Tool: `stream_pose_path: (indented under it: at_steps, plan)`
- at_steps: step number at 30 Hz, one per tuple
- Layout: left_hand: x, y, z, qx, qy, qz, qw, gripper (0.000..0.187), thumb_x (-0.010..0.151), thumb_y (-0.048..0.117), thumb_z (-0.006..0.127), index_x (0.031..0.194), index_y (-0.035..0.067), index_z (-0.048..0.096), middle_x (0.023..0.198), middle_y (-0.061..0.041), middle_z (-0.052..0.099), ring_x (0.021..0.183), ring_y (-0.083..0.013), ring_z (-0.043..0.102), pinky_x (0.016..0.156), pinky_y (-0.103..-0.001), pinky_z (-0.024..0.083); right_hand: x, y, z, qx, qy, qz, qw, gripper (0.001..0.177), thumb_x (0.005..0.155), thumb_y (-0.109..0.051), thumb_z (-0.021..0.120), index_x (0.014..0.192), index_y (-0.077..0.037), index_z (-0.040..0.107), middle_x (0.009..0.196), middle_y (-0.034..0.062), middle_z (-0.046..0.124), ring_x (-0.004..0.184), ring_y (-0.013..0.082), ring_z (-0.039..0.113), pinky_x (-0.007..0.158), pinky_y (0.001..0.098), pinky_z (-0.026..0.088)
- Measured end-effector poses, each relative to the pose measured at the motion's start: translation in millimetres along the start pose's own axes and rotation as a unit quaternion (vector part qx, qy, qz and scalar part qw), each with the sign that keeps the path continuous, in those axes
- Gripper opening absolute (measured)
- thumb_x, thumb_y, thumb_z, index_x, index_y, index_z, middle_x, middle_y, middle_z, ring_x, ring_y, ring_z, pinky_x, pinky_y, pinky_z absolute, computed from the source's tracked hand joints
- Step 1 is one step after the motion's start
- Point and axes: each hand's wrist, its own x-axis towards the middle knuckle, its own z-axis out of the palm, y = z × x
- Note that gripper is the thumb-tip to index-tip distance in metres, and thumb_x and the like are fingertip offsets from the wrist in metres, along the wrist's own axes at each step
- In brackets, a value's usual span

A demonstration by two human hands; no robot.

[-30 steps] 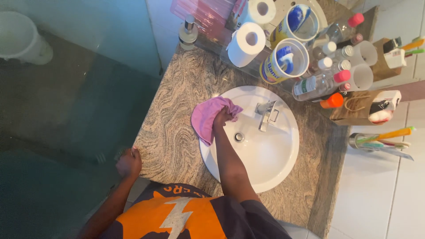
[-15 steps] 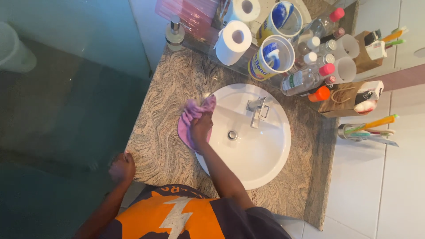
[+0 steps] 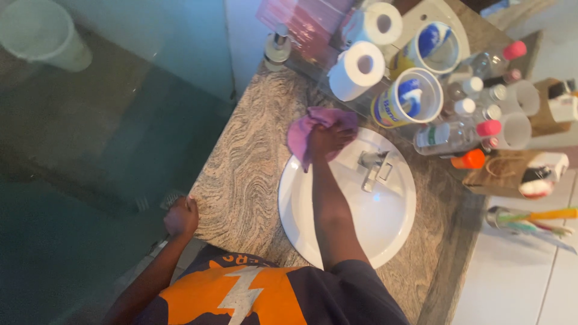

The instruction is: Cleaning the bathroom sink and surrounding countertop with a cloth.

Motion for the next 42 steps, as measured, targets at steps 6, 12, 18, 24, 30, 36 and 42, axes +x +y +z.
stream_pose_path:
  at_steps: [6, 12, 18, 24, 30, 36, 42]
  plan:
    - [5.7, -13.7, 12.8, 0.038, -0.063, -0.016, 0.997, 0.046, 0.106, 0.046, 0.044, 0.115, 0.005, 0.063, 0.093, -0.026, 0.072, 0.079, -0.0470, 0.070, 0.072, -0.059, 0.055, 55.0, -0.1, 9.7, -0.043, -0.020, -0.135, 0.990, 0.108, 0.097, -0.072, 0.042, 0.163, 0.011, 0.014, 0.160, 0.0442, 0.010, 0.150, 0.0586, 0.013, 0.123, 0.0636, 0.013]
    - [6.5, -2.8, 4.6, 0.018, -0.045, 0.001, 0.999, 0.039, 0.103, 0.042, 0.044, 0.114, 0.009, 0.062, 0.100, -0.023, 0.070, 0.085, -0.0467, 0.069, 0.074, -0.061, 0.054, 40.5, -44.6, 16.6, -0.099, -0.072, -0.205, 0.971, 0.101, 0.097, -0.074, 0.038, 0.165, -0.003, 0.015, 0.165, 0.0387, 0.010, 0.150, 0.0618, 0.011, 0.119, 0.0680, 0.016]
    - [5.2, 3.8, -3.2, 0.024, -0.086, -0.030, 0.996, 0.040, 0.104, 0.043, 0.044, 0.118, 0.010, 0.061, 0.098, -0.021, 0.071, 0.088, -0.0425, 0.071, 0.077, -0.058, 0.056, -50.5, -88.1, 4.9, -0.032, -0.112, -0.397, 0.911, 0.083, 0.099, -0.063, 0.032, 0.167, -0.017, 0.018, 0.170, 0.0307, 0.013, 0.154, 0.0517, 0.013, 0.116, 0.0690, 0.021]
    - [5.4, -4.5, 6.2, 0.016, -0.047, -0.002, 0.999, 0.040, 0.104, 0.043, 0.045, 0.121, 0.010, 0.061, 0.101, -0.022, 0.070, 0.088, -0.0442, 0.070, 0.077, -0.059, 0.055, -190.3, -87.9, -65.2, -0.024, -0.196, -0.507, 0.839, 0.082, 0.098, -0.070, 0.042, 0.164, -0.025, 0.024, 0.169, 0.0271, 0.016, 0.156, 0.0474, 0.008, 0.121, 0.0682, 0.011]
    - [4.7, -0.9, -1.1, 0.023, -0.073, -0.008, 0.997, 0.044, 0.101, 0.041, 0.047, 0.126, 0.007, 0.059, 0.104, -0.024, 0.070, 0.088, -0.0453, 0.071, 0.078, -0.059, 0.055, -302.2, -32.8, -123.6, 0.063, -0.279, -0.403, 0.869, 0.093, 0.092, -0.071, 0.052, 0.162, -0.013, 0.031, 0.164, 0.0390, 0.009, 0.154, 0.0547, 0.005, 0.119, 0.0694, 0.011]
    - [2.6, -7.7, 7.5, 0.040, -0.057, 0.007, 0.998, 0.039, 0.103, 0.041, 0.046, 0.115, 0.007, 0.061, 0.100, -0.022, 0.071, 0.086, -0.0439, 0.071, 0.076, -0.059, 0.055, -261.9, -56.2, -79.7, 0.080, -0.163, -0.342, 0.922, 0.090, 0.093, -0.063, 0.055, 0.160, -0.008, 0.032, 0.165, 0.0415, 0.012, 0.154, 0.0573, 0.004, 0.118, 0.0726, 0.012]
    - [2.0, -12.0, 14.4, 0.046, -0.041, 0.013, 0.998, 0.040, 0.103, 0.044, 0.047, 0.107, 0.008, 0.063, 0.096, -0.020, 0.072, 0.082, -0.0416, 0.073, 0.072, -0.057, 0.056, -128.3, -130.1, 1.7, 0.048, -0.063, -0.332, 0.940, 0.093, 0.091, -0.072, 0.051, 0.162, -0.015, 0.032, 0.162, 0.0391, 0.020, 0.152, 0.0578, 0.012, 0.116, 0.0748, 0.016]
